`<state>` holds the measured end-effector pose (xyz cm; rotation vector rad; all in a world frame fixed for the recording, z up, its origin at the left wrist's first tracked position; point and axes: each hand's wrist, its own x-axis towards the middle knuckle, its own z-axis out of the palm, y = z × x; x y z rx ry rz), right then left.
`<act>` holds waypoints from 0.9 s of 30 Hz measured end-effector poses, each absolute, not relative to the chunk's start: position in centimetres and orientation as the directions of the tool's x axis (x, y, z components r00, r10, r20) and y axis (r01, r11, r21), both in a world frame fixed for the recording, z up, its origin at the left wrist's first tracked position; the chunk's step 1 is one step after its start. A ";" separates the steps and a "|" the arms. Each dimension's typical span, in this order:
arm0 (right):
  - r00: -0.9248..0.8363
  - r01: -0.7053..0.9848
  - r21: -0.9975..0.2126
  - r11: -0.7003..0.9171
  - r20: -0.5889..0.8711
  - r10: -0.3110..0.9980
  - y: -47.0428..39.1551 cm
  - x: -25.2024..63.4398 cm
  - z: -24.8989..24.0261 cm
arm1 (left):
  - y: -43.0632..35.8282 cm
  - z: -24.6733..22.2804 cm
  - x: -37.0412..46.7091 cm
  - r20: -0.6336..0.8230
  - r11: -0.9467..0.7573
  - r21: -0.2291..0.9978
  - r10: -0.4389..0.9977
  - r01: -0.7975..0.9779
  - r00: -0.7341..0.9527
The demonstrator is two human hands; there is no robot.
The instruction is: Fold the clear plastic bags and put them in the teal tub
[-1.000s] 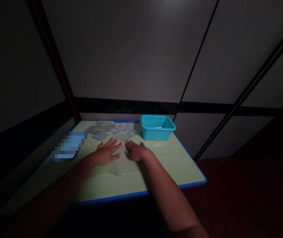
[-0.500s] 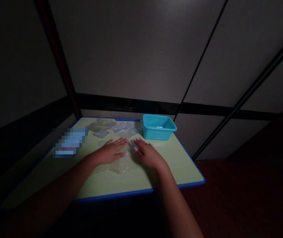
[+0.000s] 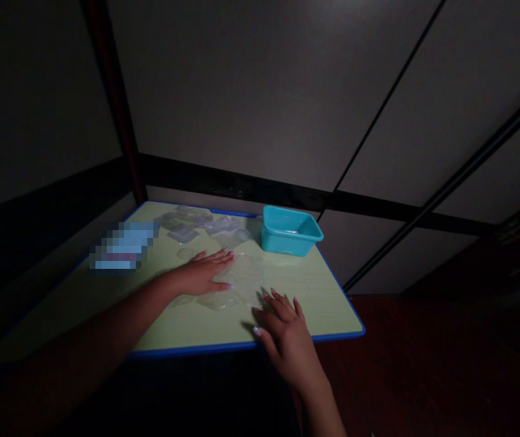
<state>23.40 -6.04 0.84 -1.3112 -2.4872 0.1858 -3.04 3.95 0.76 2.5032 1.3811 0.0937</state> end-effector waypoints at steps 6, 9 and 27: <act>-0.587 0.765 -0.188 0.616 0.192 0.787 -6.4 21.1 0.8 | 3.8 1.0 -2.9 -0.132 -0.472 0.277 0.844 0.837 0.520; -0.623 0.745 -0.158 0.648 0.185 0.760 -6.6 19.5 0.9 | 3.7 1.2 -2.8 -0.140 -0.470 0.275 0.844 0.839 0.518; -0.695 0.659 -0.247 0.710 0.161 0.701 -6.6 16.9 1.2 | 3.9 1.1 -2.9 -0.036 -0.487 0.326 0.850 0.810 0.526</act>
